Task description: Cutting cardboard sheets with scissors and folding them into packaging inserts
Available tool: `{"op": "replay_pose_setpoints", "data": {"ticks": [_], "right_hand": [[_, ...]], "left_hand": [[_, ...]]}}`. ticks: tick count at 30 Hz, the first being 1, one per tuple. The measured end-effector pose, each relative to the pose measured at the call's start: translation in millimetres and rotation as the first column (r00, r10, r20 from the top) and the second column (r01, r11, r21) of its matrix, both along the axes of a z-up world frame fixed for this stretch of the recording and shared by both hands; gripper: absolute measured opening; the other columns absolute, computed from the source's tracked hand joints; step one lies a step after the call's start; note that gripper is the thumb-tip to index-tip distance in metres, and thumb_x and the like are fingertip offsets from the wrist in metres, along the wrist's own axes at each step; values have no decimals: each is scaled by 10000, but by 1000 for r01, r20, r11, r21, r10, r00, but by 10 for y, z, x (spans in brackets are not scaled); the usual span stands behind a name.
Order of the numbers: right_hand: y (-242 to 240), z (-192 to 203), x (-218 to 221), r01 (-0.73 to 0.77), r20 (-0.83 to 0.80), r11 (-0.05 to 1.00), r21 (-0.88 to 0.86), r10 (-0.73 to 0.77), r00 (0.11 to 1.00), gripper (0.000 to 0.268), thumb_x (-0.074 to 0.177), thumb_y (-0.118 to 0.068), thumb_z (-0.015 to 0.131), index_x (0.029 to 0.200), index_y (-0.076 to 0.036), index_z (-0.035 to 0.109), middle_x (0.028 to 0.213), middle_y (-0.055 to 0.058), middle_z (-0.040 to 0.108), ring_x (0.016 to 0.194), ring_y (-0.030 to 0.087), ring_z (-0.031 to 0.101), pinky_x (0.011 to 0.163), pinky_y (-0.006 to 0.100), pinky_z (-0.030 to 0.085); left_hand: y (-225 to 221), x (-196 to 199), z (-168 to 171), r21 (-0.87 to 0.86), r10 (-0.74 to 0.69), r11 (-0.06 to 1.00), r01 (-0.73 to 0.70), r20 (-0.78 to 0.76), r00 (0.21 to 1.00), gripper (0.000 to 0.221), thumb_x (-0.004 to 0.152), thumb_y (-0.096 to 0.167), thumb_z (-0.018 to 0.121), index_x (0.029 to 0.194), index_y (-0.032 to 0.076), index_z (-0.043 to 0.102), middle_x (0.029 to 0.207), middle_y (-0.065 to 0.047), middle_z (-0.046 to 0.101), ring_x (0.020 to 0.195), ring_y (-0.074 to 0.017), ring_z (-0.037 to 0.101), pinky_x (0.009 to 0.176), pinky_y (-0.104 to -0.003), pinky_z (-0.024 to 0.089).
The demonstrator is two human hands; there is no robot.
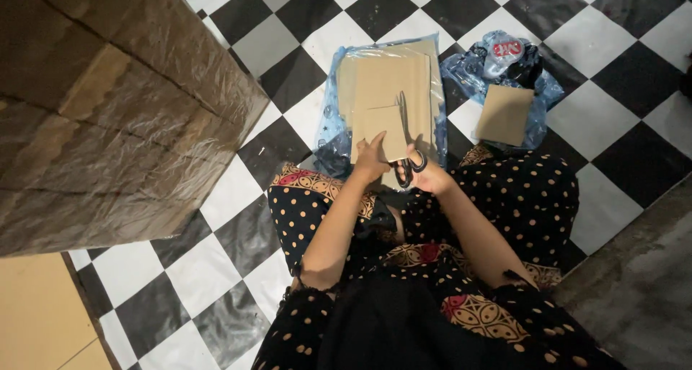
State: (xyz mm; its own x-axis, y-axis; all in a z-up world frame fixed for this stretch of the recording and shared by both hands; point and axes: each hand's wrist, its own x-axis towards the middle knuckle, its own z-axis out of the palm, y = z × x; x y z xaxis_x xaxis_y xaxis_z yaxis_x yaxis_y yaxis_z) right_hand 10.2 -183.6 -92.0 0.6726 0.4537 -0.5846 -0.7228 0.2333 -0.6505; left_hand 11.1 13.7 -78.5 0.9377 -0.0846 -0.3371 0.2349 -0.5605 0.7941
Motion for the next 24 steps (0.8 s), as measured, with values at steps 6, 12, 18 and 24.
{"op": "replay_pose_setpoints", "data": {"ticks": [6,12,18,24], "right_hand": [[53,11,-12,21,-24,1000,23,-20,999,784,756,-871,655,948,-111,615,758,-1,601,711,118,633,704,261,559],[56,-44,-17,27,-15,1000,-4,-27,1000,804,728,-900,647,966,-132,617,768,-18,590,717,109,623,707,248,548],[65,-83,-14,81,-61,996,29,-79,995,831,681,-900,685,962,-119,632,768,-15,608,730,109,635,696,245,561],[98,133,-77,110,-7,994,-28,-110,994,798,724,-876,687,950,-113,626,731,-20,571,706,105,607,660,233,539]], "left_hand": [[-192,-79,181,219,39,975,-26,-55,998,962,794,136,740,1624,210,260,1528,-334,237,1324,-574,485,1147,-578,431],[-238,-79,129,362,11,932,1,-33,999,762,941,35,492,1625,69,159,1478,-352,301,1262,-593,526,1076,-576,488],[-247,-16,-6,445,-33,894,55,-57,998,701,965,-5,402,1612,3,132,1441,-343,329,1205,-593,560,1031,-575,523],[-222,34,-189,472,-38,879,67,-69,997,677,1002,46,382,1621,35,109,1437,-293,330,1177,-548,594,996,-559,546]]}}
